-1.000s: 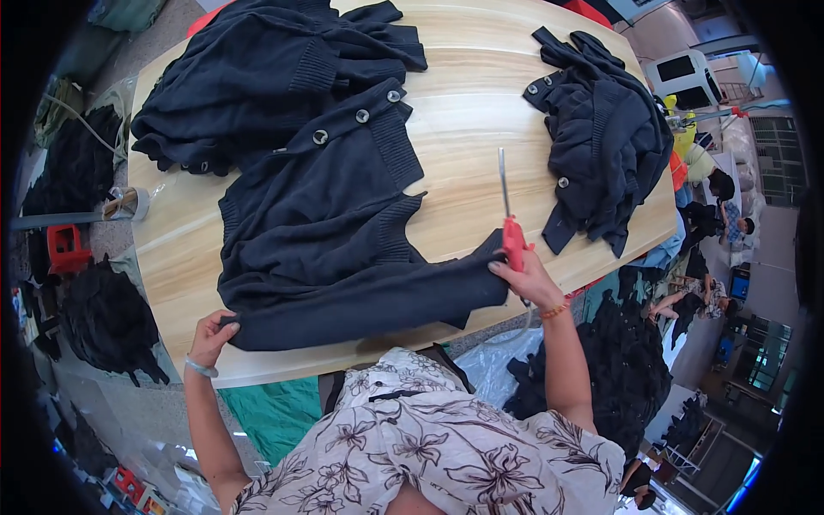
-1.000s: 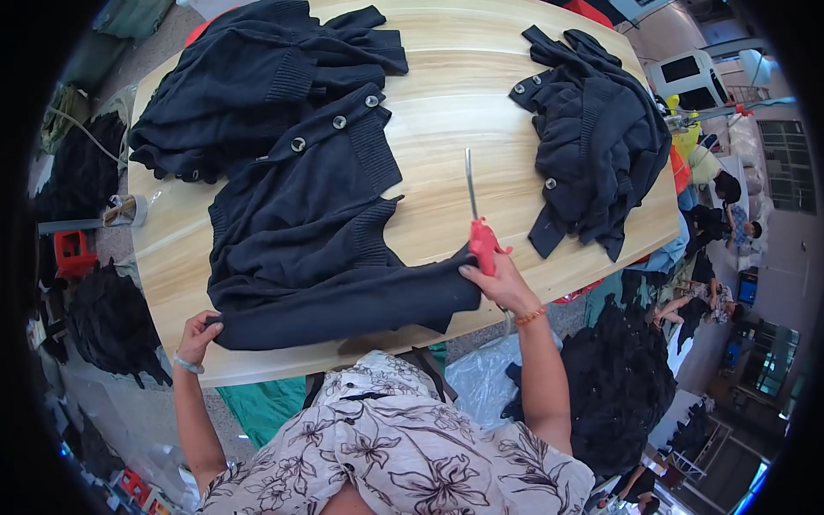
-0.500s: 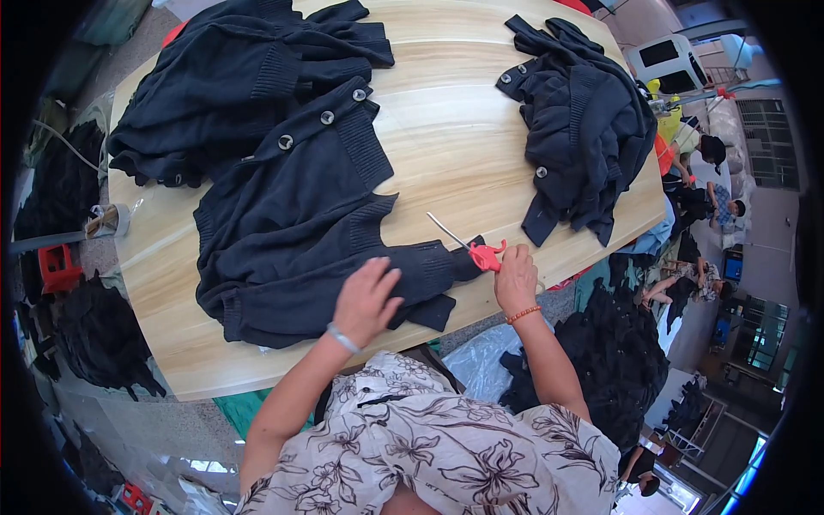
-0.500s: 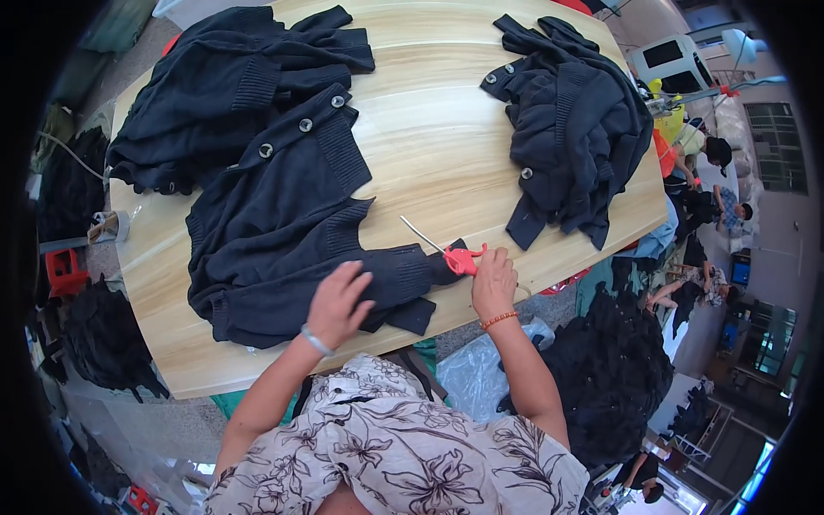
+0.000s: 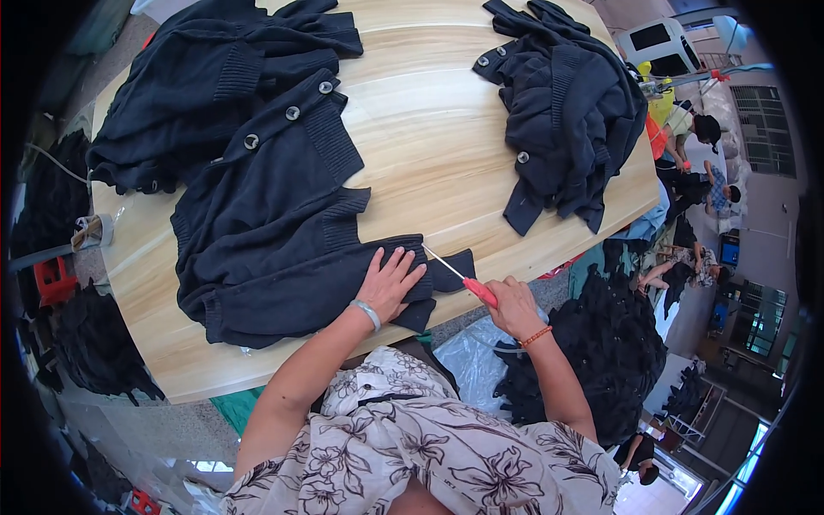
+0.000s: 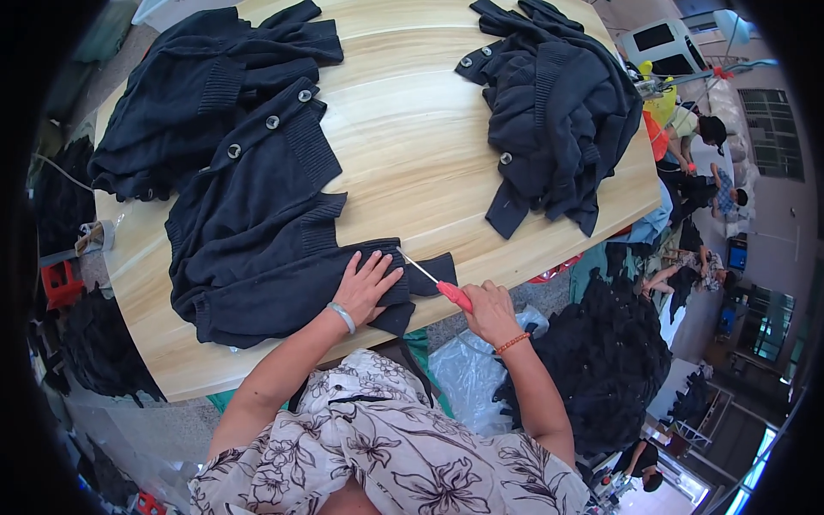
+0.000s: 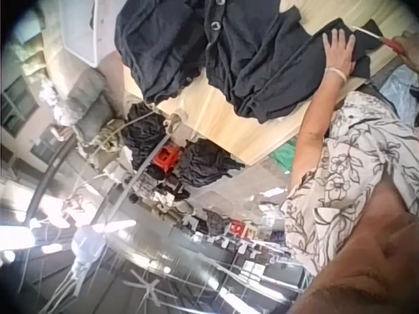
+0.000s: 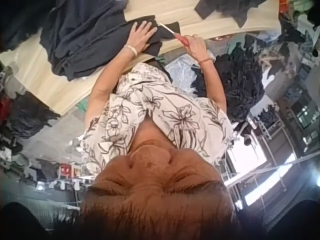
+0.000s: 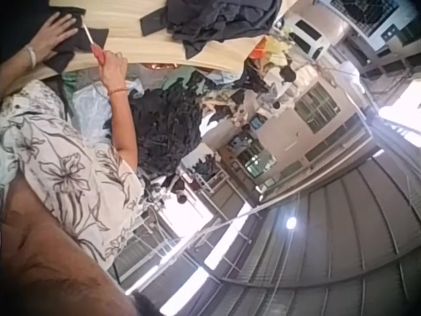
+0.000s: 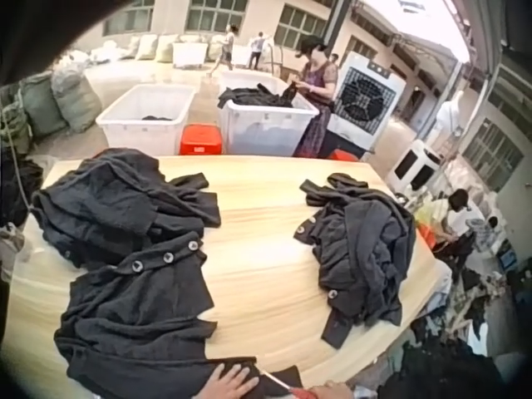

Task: Using scissors to trim loose threads and inspecting black knitted garments at a factory workbench.

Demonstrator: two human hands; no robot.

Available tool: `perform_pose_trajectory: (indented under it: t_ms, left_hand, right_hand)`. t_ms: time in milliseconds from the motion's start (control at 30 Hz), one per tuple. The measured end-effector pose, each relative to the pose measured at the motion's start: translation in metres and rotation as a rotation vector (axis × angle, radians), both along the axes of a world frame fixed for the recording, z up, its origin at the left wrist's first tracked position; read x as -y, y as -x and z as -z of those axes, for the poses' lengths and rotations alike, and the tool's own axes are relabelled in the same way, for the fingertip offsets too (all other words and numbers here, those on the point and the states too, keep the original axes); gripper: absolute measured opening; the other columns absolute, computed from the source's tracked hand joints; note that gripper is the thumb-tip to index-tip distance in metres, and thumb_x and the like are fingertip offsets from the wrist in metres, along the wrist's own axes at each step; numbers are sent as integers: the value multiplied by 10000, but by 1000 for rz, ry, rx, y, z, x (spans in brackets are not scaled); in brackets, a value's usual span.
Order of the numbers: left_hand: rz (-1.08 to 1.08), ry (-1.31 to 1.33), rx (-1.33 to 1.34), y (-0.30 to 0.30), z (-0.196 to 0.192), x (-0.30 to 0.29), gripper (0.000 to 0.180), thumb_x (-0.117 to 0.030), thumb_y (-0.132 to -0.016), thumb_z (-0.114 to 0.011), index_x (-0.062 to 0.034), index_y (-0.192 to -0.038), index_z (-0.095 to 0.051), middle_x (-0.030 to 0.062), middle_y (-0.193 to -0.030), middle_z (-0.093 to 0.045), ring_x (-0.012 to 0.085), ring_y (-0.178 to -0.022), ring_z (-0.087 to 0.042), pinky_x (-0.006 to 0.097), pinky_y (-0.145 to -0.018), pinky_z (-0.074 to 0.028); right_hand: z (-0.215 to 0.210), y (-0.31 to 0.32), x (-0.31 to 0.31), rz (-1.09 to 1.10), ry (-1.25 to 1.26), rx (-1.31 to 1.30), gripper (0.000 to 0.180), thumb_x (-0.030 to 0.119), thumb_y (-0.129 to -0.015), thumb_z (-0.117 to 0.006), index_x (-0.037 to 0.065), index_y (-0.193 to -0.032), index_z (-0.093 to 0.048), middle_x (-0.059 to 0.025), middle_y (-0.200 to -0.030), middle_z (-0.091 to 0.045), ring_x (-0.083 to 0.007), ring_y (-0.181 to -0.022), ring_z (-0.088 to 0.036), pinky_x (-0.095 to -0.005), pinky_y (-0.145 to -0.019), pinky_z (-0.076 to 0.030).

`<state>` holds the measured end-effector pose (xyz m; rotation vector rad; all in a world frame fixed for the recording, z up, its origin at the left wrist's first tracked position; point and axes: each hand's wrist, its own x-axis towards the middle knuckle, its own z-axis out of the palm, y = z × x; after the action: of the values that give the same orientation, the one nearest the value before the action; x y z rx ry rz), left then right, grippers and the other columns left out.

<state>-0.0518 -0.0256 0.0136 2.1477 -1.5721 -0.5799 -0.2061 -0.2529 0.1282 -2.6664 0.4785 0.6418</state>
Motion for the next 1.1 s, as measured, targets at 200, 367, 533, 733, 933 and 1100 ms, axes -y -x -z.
perform_pose_trajectory:
  t_ms: [200, 367, 533, 733, 933, 1100]
  left_hand:
    - [-19, -24, 28, -1, -4, 5, 846, -321, -653, -836, -210, -1404, -463, 118, -1485, -408, 338, -1417, -307, 628, -1145, -150]
    - [-9, -39, 61, 0, 1, 0, 853, -354, -633, -846, -215, -1393, -483, 104, -1481, -418, 337, -1431, -282, 695, -1114, -114]
    - [20, -2, 129, 3, 25, 4, 560, -442, -895, -497, -279, -1429, -457, 109, -1522, -387, 352, -1444, -275, 700, -1111, -73]
    - [0, -48, 135, 9, 34, 5, 543, -458, -907, -462, -301, -1427, -447, 91, -1529, -385, 329, -1461, -254, 686, -1124, -64]
    - [-26, 23, 45, 1, 1, 2, 840, -380, -663, -828, -223, -1403, -463, 104, -1463, -437, 356, -1424, -299, 660, -1135, -131]
    - [-62, 43, 58, 3, 4, -1, 806, -440, -692, -796, -190, -1390, -481, 130, -1444, -442, 369, -1402, -316, 636, -1132, -171]
  right_hand:
    - [3, 1, -2, 18, 8, -65, 157, 209, -866, -633, 75, -939, -596, -198, -761, -650, -391, -756, -654, -493, -680, -510]
    - [-1, -46, -36, -127, -153, -53, 219, 280, -891, -619, 68, -933, -583, -184, -702, -648, -388, -708, -658, -506, -645, -506]
    - [9, -105, -108, -437, -306, 117, 310, 301, -886, -623, -8, -888, -644, -233, -666, -639, -398, -641, -656, -481, -615, -520]
    - [11, -115, -116, -410, -194, 173, 287, 285, -859, -654, 5, -915, -674, -233, -662, -638, -399, -634, -657, -490, -603, -516]
    - [-9, -37, -14, -95, -34, -151, 247, 295, -886, -636, 79, -1006, -631, -204, -781, -673, -418, -747, -651, -513, -676, -505]
    - [-32, -41, -39, -10, -239, -180, 255, 278, -896, -634, 94, -1070, -617, -198, -816, -665, -425, -802, -634, -509, -716, -491]
